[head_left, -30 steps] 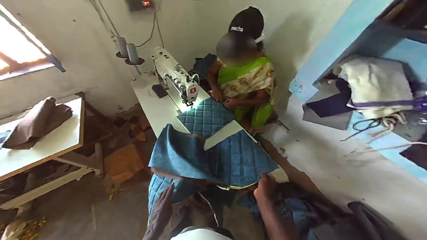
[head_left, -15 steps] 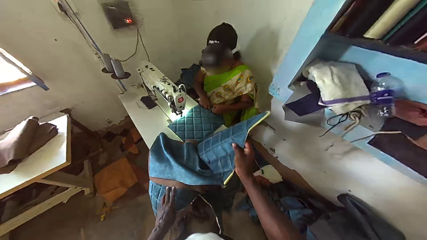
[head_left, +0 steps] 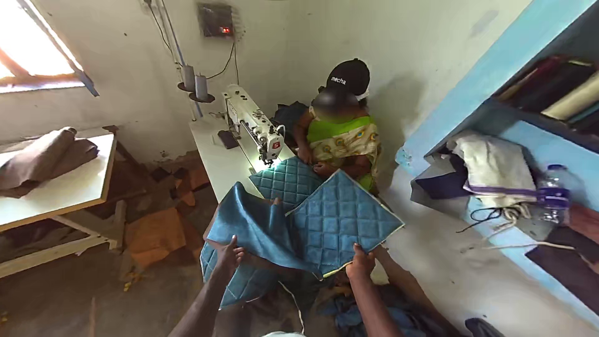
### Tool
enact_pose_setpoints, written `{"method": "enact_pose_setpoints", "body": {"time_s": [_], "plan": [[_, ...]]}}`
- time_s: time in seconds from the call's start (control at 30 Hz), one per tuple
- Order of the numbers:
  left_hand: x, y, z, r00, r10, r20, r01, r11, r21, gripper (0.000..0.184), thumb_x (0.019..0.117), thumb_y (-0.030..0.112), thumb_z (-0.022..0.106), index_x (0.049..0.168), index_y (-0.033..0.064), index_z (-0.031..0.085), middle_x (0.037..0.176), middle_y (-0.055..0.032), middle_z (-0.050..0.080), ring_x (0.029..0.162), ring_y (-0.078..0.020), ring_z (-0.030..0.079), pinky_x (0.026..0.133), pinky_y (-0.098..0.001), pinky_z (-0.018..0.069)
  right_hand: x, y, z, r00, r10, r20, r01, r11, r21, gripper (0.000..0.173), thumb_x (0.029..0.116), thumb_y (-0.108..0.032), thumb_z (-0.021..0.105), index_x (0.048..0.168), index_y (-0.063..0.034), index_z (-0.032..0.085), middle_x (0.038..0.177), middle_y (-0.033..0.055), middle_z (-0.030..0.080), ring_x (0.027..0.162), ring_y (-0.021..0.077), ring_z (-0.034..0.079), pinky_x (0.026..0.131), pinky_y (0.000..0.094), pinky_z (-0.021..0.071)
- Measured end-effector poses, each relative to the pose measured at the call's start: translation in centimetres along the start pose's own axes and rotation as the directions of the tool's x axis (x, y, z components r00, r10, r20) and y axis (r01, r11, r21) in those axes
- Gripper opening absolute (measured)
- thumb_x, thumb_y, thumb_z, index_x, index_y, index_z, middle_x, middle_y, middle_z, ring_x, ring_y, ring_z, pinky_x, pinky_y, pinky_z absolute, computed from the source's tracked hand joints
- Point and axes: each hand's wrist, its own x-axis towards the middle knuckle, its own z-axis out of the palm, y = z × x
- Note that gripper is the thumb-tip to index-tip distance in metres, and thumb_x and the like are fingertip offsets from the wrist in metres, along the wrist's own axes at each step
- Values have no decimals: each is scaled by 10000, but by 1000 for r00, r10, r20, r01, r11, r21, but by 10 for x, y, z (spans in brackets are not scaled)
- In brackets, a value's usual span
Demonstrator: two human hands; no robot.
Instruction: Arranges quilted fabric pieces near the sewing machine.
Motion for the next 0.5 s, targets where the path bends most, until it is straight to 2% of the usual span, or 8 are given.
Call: {"method": "enact_pose_setpoints", "body": {"time_s": [0.07,0.17,0.23,0.3,0.37,0.4,0.47,0.5], "plan": [[5,0,9,992,105,-65,-106,994,-16,286,1058,277,563,1159,9,555,750,-83,603,550,-143,556,481,-283,473,11,12,-6,998,51,34,-50,998,-35,433,954,-52,681,1355,30,538,1294,237,608,1173,310,617,980,499,533],[-20,8,8,916,348,-202,-375,919,-119,178,1051,195,556,1062,17,565,736,-63,591,570,-132,554,519,-293,492,20,21,-11,992,116,51,-113,992,-53,451,952,-33,678,1370,23,520,1316,238,592,1191,315,605,983,505,530],[-54,8,-14,834,488,-256,-521,850,-79,209,1050,161,538,1139,-22,586,817,-93,631,646,-159,614,603,-334,560,24,26,-10,990,132,39,-129,989,-75,451,941,-30,686,1361,20,527,1300,238,599,1170,322,614,963,514,536],[-93,-11,-44,761,570,-310,-599,800,-2,194,1033,125,518,1136,-30,575,765,-47,609,612,-121,595,590,-292,553,23,29,-4,984,172,43,-168,983,-75,480,941,-48,695,1383,3,516,1331,229,588,1203,324,601,975,529,526],[-129,-57,-76,759,557,-336,-566,820,81,244,1022,129,520,1167,-62,566,754,-40,610,609,-98,597,587,-278,555,19,33,4,978,201,48,-199,979,-53,488,945,-56,693,1393,-2,509,1359,227,571,1239,326,577,1000,539,511],[-143,-84,-90,792,501,-348,-496,861,110,260,1023,137,517,1166,-77,555,747,-56,619,610,-106,611,589,-289,561,19,36,8,978,203,49,-201,978,-51,485,945,-61,696,1392,0,518,1362,228,568,1243,329,570,1005,542,503],[-177,-120,-99,893,252,-372,-214,966,143,262,1038,115,496,1147,-119,539,779,-138,670,643,-150,663,617,-325,587,21,47,13,980,186,67,-183,982,-47,466,945,-53,691,1379,1,529,1345,225,583,1218,322,588,994,530,514],[-198,-117,-90,933,63,-354,-7,988,156,278,1053,101,464,1199,-128,527,876,-158,683,719,-153,662,691,-331,578,23,50,16,980,183,80,-180,983,-48,472,948,-47,685,1387,3,522,1350,225,580,1220,319,587,999,523,512]]}}
